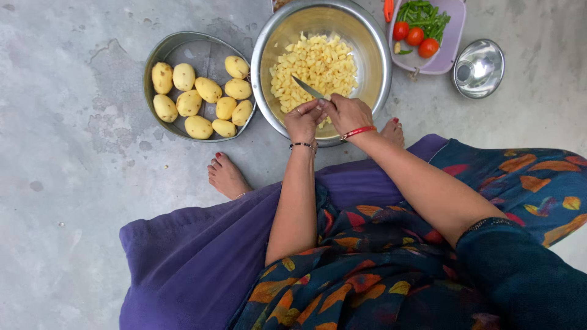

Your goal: The person sits on the floor and uses a knife to peel and chop boiled potatoes into small cubes, placing the diced pieces into a metal bowl. Additional whole potatoes are kept in a separate tray nearby.

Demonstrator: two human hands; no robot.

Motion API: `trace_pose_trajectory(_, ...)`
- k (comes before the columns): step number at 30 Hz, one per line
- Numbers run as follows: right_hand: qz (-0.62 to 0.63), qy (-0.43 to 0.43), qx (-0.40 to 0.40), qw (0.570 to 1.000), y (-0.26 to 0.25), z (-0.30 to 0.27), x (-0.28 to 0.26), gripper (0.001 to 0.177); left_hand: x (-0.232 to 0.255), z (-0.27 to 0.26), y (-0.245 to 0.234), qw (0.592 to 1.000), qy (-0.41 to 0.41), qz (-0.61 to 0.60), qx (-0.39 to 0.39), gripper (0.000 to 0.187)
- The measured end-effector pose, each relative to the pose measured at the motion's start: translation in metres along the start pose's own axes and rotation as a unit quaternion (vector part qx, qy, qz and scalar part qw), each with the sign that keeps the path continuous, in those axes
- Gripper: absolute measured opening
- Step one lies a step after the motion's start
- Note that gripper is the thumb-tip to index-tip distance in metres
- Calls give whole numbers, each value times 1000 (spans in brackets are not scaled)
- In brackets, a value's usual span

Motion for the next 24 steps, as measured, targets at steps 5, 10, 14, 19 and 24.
trace_pose_trajectory(5,38,-4,88,995,-26,11,12,38,11,3,-8,994,68,83,35,35)
trace_pose_trajectory(10,-8,36,97,995,-39,24,37,37,35,-11,-34,953,101,167,230,23)
trace_pose_trajectory(14,44,-20,147,988,-25,35,64,31,46,-26,-57,890,55,239,385,26)
trace_pose_trajectory(19,165,191,106,962,37,51,155,19,40,-18,-67,862,85,254,430,29)
trace_pose_trajectory(24,309,280,61,907,98,61,188,53,38,-13,-71,845,102,266,452,28)
Point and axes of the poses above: each hand's wrist, its own z-axis towards the middle knuckle, its own y-axis out of the palm, x = y × z, the point moved 7 cm from there along z, towards the middle knuckle, and after that the axes turned 6 degrees about z, right-handed, at the moved point
